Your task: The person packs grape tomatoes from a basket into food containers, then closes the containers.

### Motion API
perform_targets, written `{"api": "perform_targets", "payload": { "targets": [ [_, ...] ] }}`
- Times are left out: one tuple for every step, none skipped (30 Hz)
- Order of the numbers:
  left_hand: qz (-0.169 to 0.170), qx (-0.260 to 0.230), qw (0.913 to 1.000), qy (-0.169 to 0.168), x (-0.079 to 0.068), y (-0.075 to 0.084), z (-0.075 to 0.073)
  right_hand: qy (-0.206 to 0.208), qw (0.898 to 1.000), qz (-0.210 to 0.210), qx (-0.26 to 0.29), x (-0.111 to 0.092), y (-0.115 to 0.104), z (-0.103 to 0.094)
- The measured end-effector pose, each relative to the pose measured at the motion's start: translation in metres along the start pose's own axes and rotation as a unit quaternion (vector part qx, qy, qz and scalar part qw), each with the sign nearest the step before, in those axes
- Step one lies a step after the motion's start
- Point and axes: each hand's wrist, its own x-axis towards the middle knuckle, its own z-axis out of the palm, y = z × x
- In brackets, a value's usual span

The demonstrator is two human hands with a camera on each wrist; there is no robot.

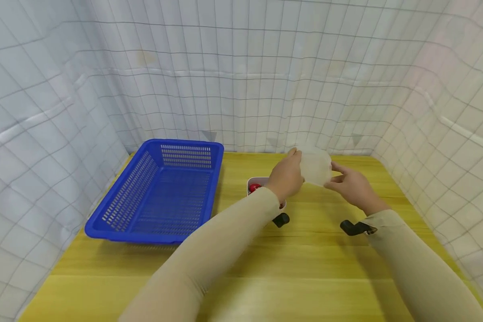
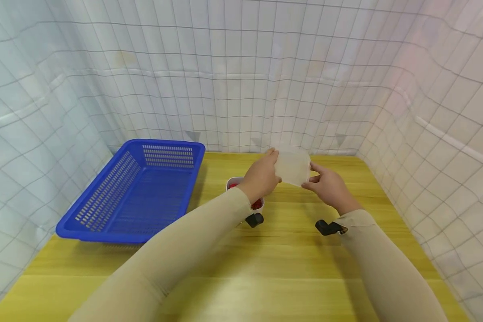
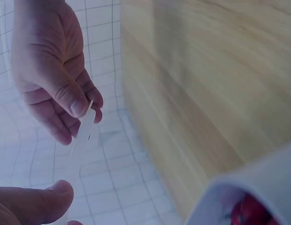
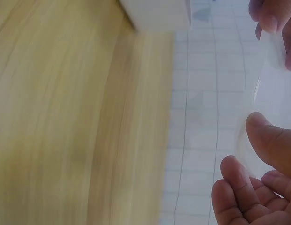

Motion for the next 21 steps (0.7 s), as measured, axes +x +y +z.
{"api": "perform_targets", "payload": {
  "targets": [
    [-0.001, -0.001, 1.0000, -0.004, -0.002, -0.002, -0.005, 0.001, 1.000, -0.004, 0.003, 0.001, -0.004, 0.001],
    [0.000, 0.001, 1.0000, -0.006, -0.003, -0.004, -0.010, 0.002, 1.000, -0.009, 0.004, 0.003, -0.008, 0.003],
    [0.002, 0.003, 1.0000, -0.009, -0.005, -0.007, -0.015, 0.001, 1.000, -0.013, 0.007, 0.004, -0.012, 0.004],
    [0.003, 0.007, 0.9999, -0.013, -0.007, -0.009, -0.020, -0.001, 1.000, -0.015, 0.014, 0.005, -0.015, 0.006],
    [0.007, 0.015, 0.9998, -0.015, -0.008, -0.011, -0.025, -0.003, 1.000, -0.016, 0.020, 0.006, -0.019, 0.008],
    [0.010, 0.024, 0.9995, -0.016, -0.009, -0.013, -0.029, -0.004, 1.000, -0.018, 0.024, 0.007, -0.022, 0.010],
    [0.013, 0.030, 0.9993, -0.018, -0.010, -0.014, -0.033, -0.005, 0.999, -0.020, 0.028, 0.008, -0.024, 0.012],
    [0.016, 0.035, 0.9991, -0.020, -0.011, -0.016, -0.037, -0.005, 0.999, -0.023, 0.030, 0.009, -0.026, 0.013],
    [0.021, 0.037, 0.9989, -0.019, -0.011, -0.017, -0.041, -0.005, 0.999, -0.028, 0.033, 0.010, -0.029, 0.015],
    [0.025, 0.039, 0.9988, -0.019, -0.012, -0.019, -0.045, -0.005, 0.999, -0.032, 0.036, 0.011, -0.031, 0.017],
    [0.030, 0.040, 0.9986, -0.019, -0.013, -0.021, -0.049, -0.005, 0.999, -0.034, 0.037, 0.012, -0.033, 0.018],
    [0.034, 0.041, 0.9984, -0.022, -0.013, -0.023, -0.053, -0.005, 0.999, -0.038, 0.037, 0.013, -0.035, 0.019],
    [0.036, 0.040, 0.9982, -0.027, -0.014, -0.025, -0.057, -0.006, 0.998, -0.041, 0.039, 0.013, -0.037, 0.021],
    [0.040, 0.043, 0.9977, -0.032, -0.014, -0.027, -0.061, -0.005, 0.998, -0.044, 0.041, 0.014, -0.039, 0.022],
    [0.043, 0.047, 0.9972, -0.039, -0.015, -0.030, -0.065, -0.004, 0.998, -0.047, 0.041, 0.015, -0.041, 0.023],
    [0.042, 0.048, 0.9967, -0.049, -0.015, -0.033, -0.069, -0.003, 0.998, -0.047, 0.042, 0.015, -0.043, 0.024],
    [0.042, 0.054, 0.9959, -0.059, -0.016, -0.036, -0.073, -0.001, 0.998, -0.048, 0.045, 0.016, -0.044, 0.026],
    [0.039, 0.053, 0.9955, -0.068, -0.016, -0.039, -0.077, 0.001, 0.997, -0.050, 0.052, 0.016, -0.045, 0.027],
    [0.036, 0.051, 0.9951, -0.076, -0.017, -0.043, -0.081, 0.002, 0.997, -0.050, 0.063, 0.017, -0.046, 0.028],
    [0.033, 0.045, 0.9949, -0.084, -0.017, -0.046, -0.085, 0.004, 0.996, -0.051, 0.074, 0.017, -0.047, 0.029],
    [0.030, 0.033, 0.9948, -0.092, -0.018, -0.050, -0.088, 0.004, 0.994, -0.053, 0.094, 0.018, -0.048, 0.031]
  ]
}}
